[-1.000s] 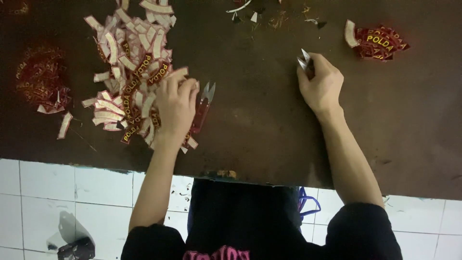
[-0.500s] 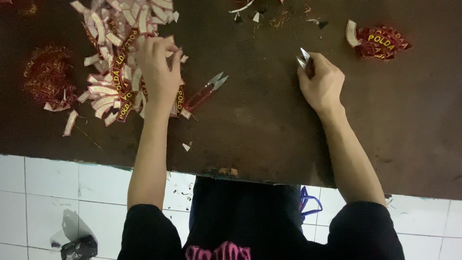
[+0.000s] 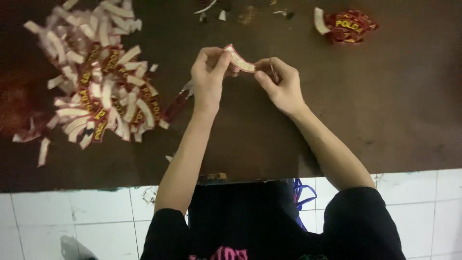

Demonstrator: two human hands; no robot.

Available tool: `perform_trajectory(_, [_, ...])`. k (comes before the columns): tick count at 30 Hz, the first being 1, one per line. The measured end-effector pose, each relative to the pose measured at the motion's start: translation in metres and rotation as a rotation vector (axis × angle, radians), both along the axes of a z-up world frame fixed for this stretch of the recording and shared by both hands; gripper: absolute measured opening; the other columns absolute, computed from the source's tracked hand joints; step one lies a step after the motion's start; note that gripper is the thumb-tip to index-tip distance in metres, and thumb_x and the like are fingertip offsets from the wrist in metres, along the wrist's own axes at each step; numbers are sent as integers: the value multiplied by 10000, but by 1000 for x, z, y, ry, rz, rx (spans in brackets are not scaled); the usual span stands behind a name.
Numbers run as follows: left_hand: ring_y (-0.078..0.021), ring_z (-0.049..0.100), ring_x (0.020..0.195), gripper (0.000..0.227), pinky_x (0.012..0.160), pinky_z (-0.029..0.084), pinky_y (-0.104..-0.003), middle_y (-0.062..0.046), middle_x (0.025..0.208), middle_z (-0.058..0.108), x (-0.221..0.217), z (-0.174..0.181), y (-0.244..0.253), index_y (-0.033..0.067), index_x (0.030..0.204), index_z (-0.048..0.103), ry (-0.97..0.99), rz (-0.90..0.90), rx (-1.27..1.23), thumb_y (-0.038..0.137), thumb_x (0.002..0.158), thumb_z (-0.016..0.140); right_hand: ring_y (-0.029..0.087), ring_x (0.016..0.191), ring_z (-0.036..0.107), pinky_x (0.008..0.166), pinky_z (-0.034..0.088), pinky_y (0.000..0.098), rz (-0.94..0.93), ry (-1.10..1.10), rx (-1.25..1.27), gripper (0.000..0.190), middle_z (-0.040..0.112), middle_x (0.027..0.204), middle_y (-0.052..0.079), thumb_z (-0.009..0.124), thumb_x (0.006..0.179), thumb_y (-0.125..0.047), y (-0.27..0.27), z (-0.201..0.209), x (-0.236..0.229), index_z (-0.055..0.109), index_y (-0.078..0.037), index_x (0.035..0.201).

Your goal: Trimming loose threads from embroidered patches using thread snips on a workbench

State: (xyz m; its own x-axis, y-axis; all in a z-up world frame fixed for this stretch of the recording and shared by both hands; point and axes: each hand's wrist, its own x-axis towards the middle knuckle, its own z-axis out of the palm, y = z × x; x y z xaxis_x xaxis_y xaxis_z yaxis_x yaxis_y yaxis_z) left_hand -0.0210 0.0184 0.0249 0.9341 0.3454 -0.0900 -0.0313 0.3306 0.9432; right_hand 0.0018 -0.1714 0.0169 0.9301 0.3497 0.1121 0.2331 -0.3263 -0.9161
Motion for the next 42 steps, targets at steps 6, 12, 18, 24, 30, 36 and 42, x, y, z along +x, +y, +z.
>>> perform_trajectory(6, [-146,672,574,158,502,542,-259,-81,706,681,16,-8,-11,69,938,618,57,-66,62,209,958,687,67,731,544,666,425,235,-148,141,99,161,660,844,-9,608,1018,-194,3,25,5,699,-70,1064])
perform_trajectory(12, [-117,705,558,99,469,581,-247,-55,829,728,23,-20,-11,102,932,676,-76,7,252,178,997,678,179,706,632,612,456,292,-161,-102,44,68,727,819,103,759,980,-55,-5,-18,15,708,-36,939])
perform_trajectory(18, [-52,638,769,819,672,565,-160,-155,1608,392,20,-45,-8,178,1678,139,-184,10,407,165,1076,695,209,780,673,651,485,321,-156,-125,37,39,725,859,127,698,1030,-69,-8,-14,19,721,-38,1029])
perform_trajectory(24, [-84,632,499,87,474,504,-205,-28,772,715,27,-41,-17,132,993,754,-106,-57,428,197,999,696,203,753,644,646,483,300,-87,-170,25,60,708,852,114,668,1078,-58,-12,-26,22,697,-27,1037])
perform_trajectory(30, [-73,575,496,389,448,456,-182,10,674,635,23,-57,-4,173,946,704,-63,-30,307,408,1113,442,211,686,657,684,485,310,-161,-245,64,28,679,712,85,652,1077,12,-7,-9,19,667,-11,1078])
perform_trajectory(36, [-320,646,1280,362,1120,481,-465,-179,1336,684,9,-14,-16,85,1345,674,16,-668,100,295,1054,623,358,915,741,694,559,423,-208,-335,25,70,743,948,217,662,1057,40,-15,-23,23,657,6,1118])
perform_trajectory(42, [-326,526,1474,577,1229,521,-450,-168,1613,456,19,-25,14,110,1595,355,-238,-459,33,404,1133,541,97,718,452,652,368,246,-280,-225,140,65,683,979,74,557,1106,-33,-5,6,20,584,-48,1049])
